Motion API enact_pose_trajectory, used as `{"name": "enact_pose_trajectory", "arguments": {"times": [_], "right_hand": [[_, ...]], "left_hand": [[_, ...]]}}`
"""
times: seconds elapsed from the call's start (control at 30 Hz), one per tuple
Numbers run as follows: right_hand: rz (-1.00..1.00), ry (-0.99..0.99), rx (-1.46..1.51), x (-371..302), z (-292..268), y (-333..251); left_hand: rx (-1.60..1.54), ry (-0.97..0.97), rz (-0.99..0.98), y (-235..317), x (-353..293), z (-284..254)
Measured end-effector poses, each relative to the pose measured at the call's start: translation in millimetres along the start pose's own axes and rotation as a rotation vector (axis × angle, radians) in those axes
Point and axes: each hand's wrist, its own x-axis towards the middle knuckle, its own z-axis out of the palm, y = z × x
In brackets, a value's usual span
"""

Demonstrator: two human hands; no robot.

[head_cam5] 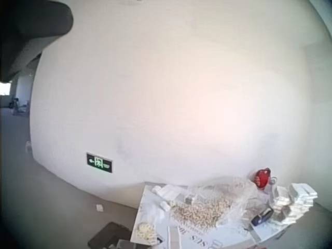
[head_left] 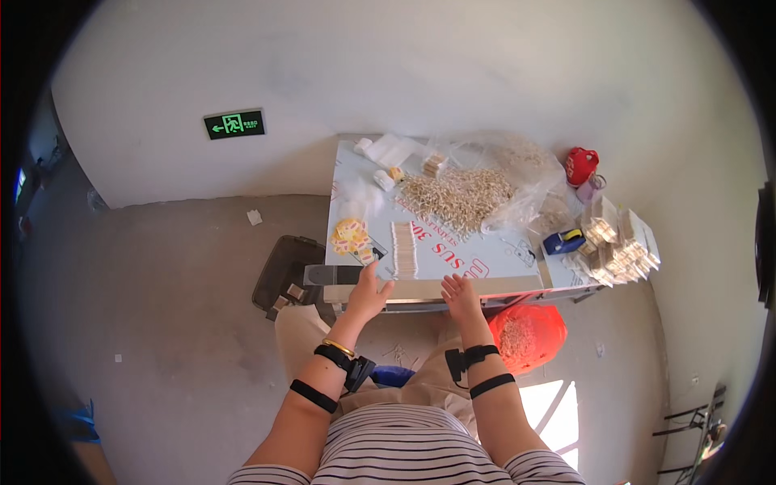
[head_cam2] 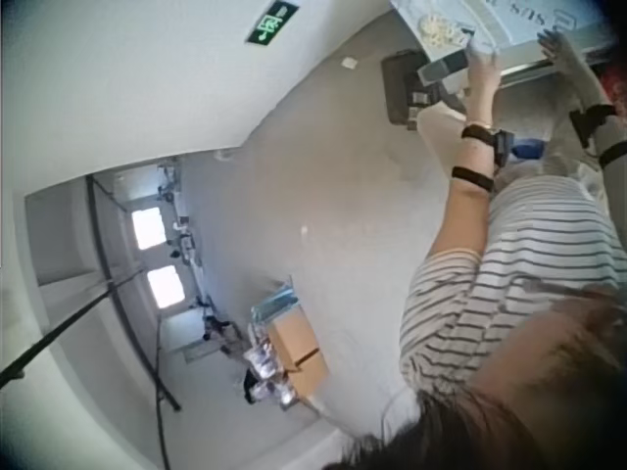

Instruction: The person is aligning cotton swabs in a row and placing them into small cardboard boxes.

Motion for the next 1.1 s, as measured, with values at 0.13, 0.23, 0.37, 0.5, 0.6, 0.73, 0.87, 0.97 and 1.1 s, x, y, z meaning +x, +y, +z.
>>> {"name": "enact_pose_trajectory", "arguments": {"times": [0.13,0.23,0.37,0.5,0.6,0.73,0.87,0.97,1.1], "right_hand": [[0.088,0.109,-0.088,1.3,5.7,26.9],[0.059,0.081,-0.246,27.8,0.5,19.2],[0.063,0.041,-0.357,58.0,-7.1,24.5],[0.085,-0.005,-0.329,76.3,2.4,34.8],[0.041,-0.074,-0.479,108.0,12.7,39.6],[-0.166,-0.178,-0.689,157.1,19.3,43.8],[-0.225,-0.151,-0.812,176.8,39.0,43.4],[-0.268,-0.169,-0.891,181.6,36.5,47.9],[-0.298,-0.138,-0.81,179.4,41.5,44.3]], "left_hand": [[-0.01,0.095,0.026,-20.1,7.7,-7.6],[0.002,0.119,0.021,-22.7,40.0,5.8],[0.116,0.096,0.006,-48.0,73.6,27.9],[0.221,0.066,0.054,-70.6,92.2,49.5],[0.3,0.117,0.002,-76.8,116.2,65.1],[0.275,0.105,-0.062,-76.3,143.5,73.5],[0.162,0.139,-0.099,-76.7,156.2,74.1],[0.083,0.146,-0.069,-78.4,156.4,80.9],[0.148,0.15,-0.035,-73.2,157.8,82.0]]}}
